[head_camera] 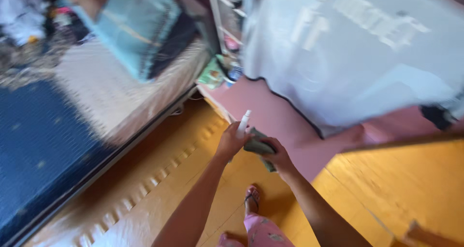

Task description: The person mops the wooden floor of a bedroom using a white-handled mop, moving around furniture and a bed. They then pick up a spray bottle and a cloth to wipe down a small shelf containing plush toys and figurines.

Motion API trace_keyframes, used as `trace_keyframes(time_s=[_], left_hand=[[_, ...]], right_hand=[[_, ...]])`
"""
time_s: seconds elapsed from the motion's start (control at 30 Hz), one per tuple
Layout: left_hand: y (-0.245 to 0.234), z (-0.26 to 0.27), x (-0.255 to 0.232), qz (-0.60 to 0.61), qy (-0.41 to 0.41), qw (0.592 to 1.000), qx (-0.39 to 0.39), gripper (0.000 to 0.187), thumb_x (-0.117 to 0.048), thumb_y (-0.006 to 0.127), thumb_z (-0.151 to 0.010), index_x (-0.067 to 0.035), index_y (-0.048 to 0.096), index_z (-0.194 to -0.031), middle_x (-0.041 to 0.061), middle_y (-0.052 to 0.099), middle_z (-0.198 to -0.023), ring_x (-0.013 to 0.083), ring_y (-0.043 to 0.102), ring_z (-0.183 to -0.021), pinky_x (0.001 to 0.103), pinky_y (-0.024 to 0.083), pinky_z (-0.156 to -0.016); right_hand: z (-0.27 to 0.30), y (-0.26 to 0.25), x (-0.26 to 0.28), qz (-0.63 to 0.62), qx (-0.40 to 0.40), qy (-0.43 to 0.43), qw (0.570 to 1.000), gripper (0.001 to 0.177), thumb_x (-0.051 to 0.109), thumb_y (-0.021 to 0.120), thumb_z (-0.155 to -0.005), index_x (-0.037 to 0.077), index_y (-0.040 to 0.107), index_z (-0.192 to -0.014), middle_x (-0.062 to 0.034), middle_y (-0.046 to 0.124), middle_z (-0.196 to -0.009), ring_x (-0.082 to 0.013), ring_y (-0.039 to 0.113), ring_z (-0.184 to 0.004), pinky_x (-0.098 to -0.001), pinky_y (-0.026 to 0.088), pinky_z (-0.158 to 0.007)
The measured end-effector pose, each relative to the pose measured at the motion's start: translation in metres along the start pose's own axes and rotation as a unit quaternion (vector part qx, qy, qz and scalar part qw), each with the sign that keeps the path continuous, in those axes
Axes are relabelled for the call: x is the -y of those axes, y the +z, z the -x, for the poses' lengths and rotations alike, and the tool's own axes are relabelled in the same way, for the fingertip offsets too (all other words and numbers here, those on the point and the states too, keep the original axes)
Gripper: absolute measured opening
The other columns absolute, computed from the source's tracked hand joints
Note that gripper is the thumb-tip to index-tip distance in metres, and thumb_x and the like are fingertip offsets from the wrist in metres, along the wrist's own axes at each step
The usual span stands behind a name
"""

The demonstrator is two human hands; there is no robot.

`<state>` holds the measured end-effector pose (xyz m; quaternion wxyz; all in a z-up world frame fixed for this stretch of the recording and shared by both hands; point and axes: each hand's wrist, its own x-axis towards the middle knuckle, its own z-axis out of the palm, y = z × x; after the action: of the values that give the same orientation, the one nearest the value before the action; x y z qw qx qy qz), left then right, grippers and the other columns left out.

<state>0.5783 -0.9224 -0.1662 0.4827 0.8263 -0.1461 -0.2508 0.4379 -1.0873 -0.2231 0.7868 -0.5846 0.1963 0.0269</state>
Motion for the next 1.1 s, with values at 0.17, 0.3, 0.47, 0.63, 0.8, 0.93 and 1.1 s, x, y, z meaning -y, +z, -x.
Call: trace_keyframes(time_s=[0.17, 0.3, 0.47, 0.63, 0.8, 0.93, 1.1], left_hand=[[-0.075, 0.061, 0.012, 0.387, -0.057, 0.918, -0.061, 0.053, -0.039, 0.072, -0.093, -0.004, 0.061, -0.133, 0.004, 0.067, -0.094, 0.0111, 0.061, -0.071, 0.026, 0.051, -0.056], [-0.139, 0.134, 0.014, 0.38, 0.014, 0.917, -0.119, 0.053, -0.026, 0.079, -0.089, -0.005, 0.061, -0.133, 0.0, 0.068, -0.101, 0.0076, 0.064, -0.083, 0.024, 0.054, -0.068], [-0.201, 0.25, 0.017, 0.326, -0.04, 0.911, -0.249, 0.046, -0.022, 0.08, -0.087, -0.006, 0.062, -0.126, 0.001, 0.069, -0.098, 0.0103, 0.064, -0.085, 0.028, 0.052, -0.069], [-0.238, 0.374, 0.053, 0.348, 0.072, 0.863, -0.359, 0.046, -0.023, 0.08, -0.091, -0.005, 0.062, -0.129, 0.001, 0.069, -0.108, 0.0104, 0.066, -0.099, 0.027, 0.055, -0.084], [-0.268, 0.501, 0.074, 0.134, 0.029, 0.826, -0.547, 0.041, -0.031, 0.082, -0.088, -0.008, 0.068, -0.118, 0.002, 0.064, -0.125, 0.0138, 0.067, -0.103, 0.029, 0.057, -0.085], [-0.276, 0.6, 0.076, -0.114, 0.021, 0.773, -0.624, 0.042, -0.03, 0.088, -0.079, -0.005, 0.073, -0.11, 0.01, 0.068, -0.127, 0.0214, 0.065, -0.109, 0.034, 0.054, -0.086], [-0.285, 0.681, 0.088, -0.078, -0.049, 0.776, -0.624, 0.047, -0.028, 0.092, -0.072, -0.007, 0.073, -0.11, 0.006, 0.075, -0.094, 0.0184, 0.069, -0.086, 0.035, 0.056, -0.078]], right_hand=[[0.004, 0.115, 0.099, -0.246, 0.172, 0.062, 0.952, 0.05, 0.027, 0.069, -0.1, 0.004, 0.065, -0.145, -0.0092, 0.068, -0.108, -0.0161, 0.065, -0.083, -0.0273, 0.054, -0.067], [0.021, 0.208, 0.133, -0.012, 0.181, -0.096, 0.979, 0.067, 0.006, 0.071, -0.083, 0.019, 0.049, -0.145, 0.0031, 0.064, -0.128, -0.0129, 0.065, -0.114, -0.0262, 0.055, -0.095], [0.055, 0.297, 0.13, 0.401, 0.18, -0.341, 0.831, 0.043, 0.0, 0.077, -0.078, 0.003, 0.065, -0.119, -0.0131, 0.067, -0.115, -0.0321, 0.066, -0.114, -0.0375, 0.053, -0.095], [0.112, 0.397, 0.111, 0.316, 0.302, -0.38, 0.815, 0.039, -0.006, 0.071, -0.074, 0.001, 0.066, -0.112, -0.0134, 0.068, -0.11, -0.0295, 0.067, -0.107, -0.0373, 0.053, -0.091], [0.197, 0.48, 0.095, 0.273, 0.436, -0.262, 0.816, 0.03, 0.0, 0.072, -0.084, 0.008, 0.071, -0.113, -0.0026, 0.075, -0.098, -0.0243, 0.07, -0.097, -0.0323, 0.055, -0.087], [0.267, 0.535, 0.083, 0.312, 0.464, -0.427, 0.711, 0.027, 0.006, 0.084, -0.073, 0.009, 0.077, -0.1, -0.0072, 0.069, -0.096, -0.0266, 0.065, -0.097, -0.0369, 0.053, -0.083], [0.335, 0.594, 0.06, 0.324, 0.534, -0.438, 0.646, 0.024, 0.016, 0.083, -0.08, 0.011, 0.078, -0.102, -0.0046, 0.068, -0.091, -0.0279, 0.062, -0.094, -0.0403, 0.051, -0.086]])
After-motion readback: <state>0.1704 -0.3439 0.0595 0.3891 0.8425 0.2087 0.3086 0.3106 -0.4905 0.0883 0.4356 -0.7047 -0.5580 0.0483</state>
